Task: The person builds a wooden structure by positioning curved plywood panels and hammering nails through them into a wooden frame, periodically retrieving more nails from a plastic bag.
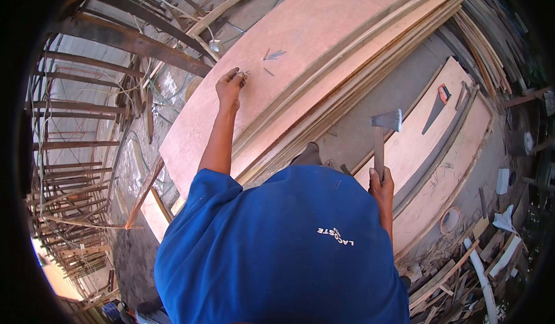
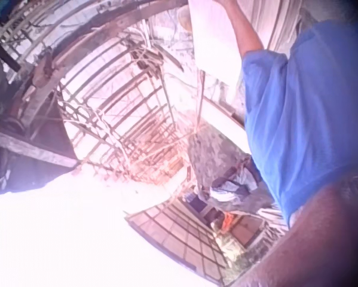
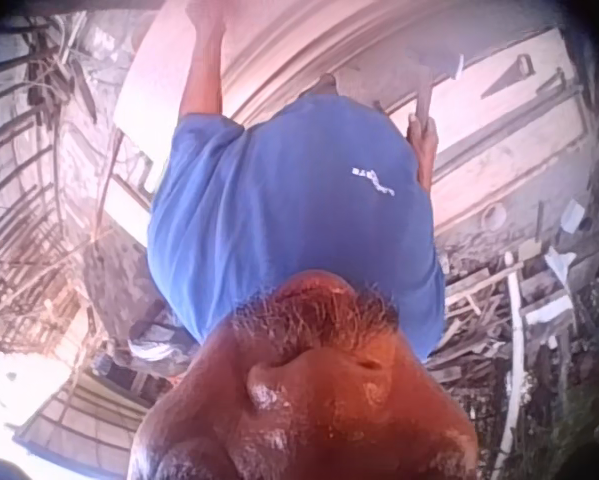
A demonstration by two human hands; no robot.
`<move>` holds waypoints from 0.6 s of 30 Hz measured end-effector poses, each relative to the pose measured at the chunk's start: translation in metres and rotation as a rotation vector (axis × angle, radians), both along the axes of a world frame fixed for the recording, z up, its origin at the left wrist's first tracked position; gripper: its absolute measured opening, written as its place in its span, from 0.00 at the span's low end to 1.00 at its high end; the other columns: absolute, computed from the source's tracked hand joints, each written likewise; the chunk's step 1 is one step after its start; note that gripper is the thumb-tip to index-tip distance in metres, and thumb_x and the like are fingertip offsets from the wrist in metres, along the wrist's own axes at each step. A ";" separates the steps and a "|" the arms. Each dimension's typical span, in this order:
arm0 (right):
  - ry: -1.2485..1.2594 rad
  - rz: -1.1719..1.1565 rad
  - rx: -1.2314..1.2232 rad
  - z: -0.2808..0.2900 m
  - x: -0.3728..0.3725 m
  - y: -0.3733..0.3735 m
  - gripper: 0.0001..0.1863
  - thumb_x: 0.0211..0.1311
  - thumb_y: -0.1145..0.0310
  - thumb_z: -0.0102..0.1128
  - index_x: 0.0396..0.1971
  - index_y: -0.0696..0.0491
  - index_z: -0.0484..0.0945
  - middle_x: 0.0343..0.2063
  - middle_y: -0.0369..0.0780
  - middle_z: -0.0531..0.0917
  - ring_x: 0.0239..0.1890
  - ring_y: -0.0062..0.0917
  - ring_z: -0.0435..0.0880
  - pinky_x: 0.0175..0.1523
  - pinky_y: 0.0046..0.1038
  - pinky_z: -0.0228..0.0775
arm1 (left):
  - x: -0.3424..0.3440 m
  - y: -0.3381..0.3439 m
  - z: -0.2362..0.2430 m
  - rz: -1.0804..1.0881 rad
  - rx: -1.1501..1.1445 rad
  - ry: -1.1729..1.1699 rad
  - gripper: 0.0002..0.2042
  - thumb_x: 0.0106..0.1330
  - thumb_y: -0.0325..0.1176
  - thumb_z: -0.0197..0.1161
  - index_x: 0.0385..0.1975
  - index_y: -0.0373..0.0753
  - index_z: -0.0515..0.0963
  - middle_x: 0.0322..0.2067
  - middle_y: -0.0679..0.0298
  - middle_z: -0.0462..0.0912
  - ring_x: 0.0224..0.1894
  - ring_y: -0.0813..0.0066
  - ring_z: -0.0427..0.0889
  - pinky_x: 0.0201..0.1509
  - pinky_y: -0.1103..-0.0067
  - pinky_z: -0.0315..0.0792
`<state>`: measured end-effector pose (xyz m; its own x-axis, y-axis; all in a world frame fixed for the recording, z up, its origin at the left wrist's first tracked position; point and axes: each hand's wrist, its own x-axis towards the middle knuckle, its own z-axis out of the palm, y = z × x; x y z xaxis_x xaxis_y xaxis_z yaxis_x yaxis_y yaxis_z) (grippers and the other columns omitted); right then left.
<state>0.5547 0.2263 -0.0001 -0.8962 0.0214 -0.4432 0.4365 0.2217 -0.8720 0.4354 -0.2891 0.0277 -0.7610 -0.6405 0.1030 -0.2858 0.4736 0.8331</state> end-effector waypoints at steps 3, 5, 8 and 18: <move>0.059 -0.049 -0.015 -0.016 0.001 0.016 0.12 0.76 0.61 0.62 0.40 0.55 0.76 0.17 0.28 0.69 0.17 0.12 0.64 0.21 0.22 0.54 | 0.005 -0.016 -0.021 0.023 1.140 0.366 0.17 0.78 0.22 0.51 0.64 0.31 0.71 0.45 0.52 0.86 0.46 0.62 0.88 0.48 0.71 0.84; 0.040 -0.043 -0.018 -0.013 -0.003 0.021 0.12 0.77 0.61 0.62 0.39 0.55 0.76 0.17 0.28 0.68 0.17 0.12 0.63 0.21 0.22 0.54 | 0.004 -0.016 -0.036 0.113 1.246 0.423 0.15 0.77 0.22 0.51 0.60 0.30 0.73 0.43 0.51 0.86 0.46 0.61 0.87 0.50 0.68 0.84; 0.050 -0.069 -0.056 -0.016 -0.004 0.034 0.13 0.78 0.59 0.62 0.39 0.54 0.75 0.17 0.28 0.68 0.17 0.12 0.63 0.21 0.23 0.53 | 0.003 -0.021 -0.044 0.188 1.397 0.524 0.11 0.77 0.22 0.50 0.53 0.29 0.74 0.44 0.48 0.83 0.47 0.55 0.86 0.55 0.61 0.85; 0.017 -0.103 0.141 -0.028 -0.049 0.050 0.21 0.79 0.50 0.58 0.33 0.54 0.73 0.23 0.33 0.68 0.27 0.18 0.63 0.33 0.30 0.59 | 0.006 -0.055 -0.039 0.230 1.055 0.300 0.07 0.73 0.31 0.59 0.41 0.33 0.78 0.42 0.53 0.82 0.42 0.59 0.85 0.46 0.67 0.84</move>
<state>0.5062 0.2765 -0.0278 -0.8934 0.1745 -0.4140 0.4486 0.2975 -0.8427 0.4415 -0.3443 -0.0115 -0.6488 -0.6377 -0.4152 0.0039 -0.5484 0.8362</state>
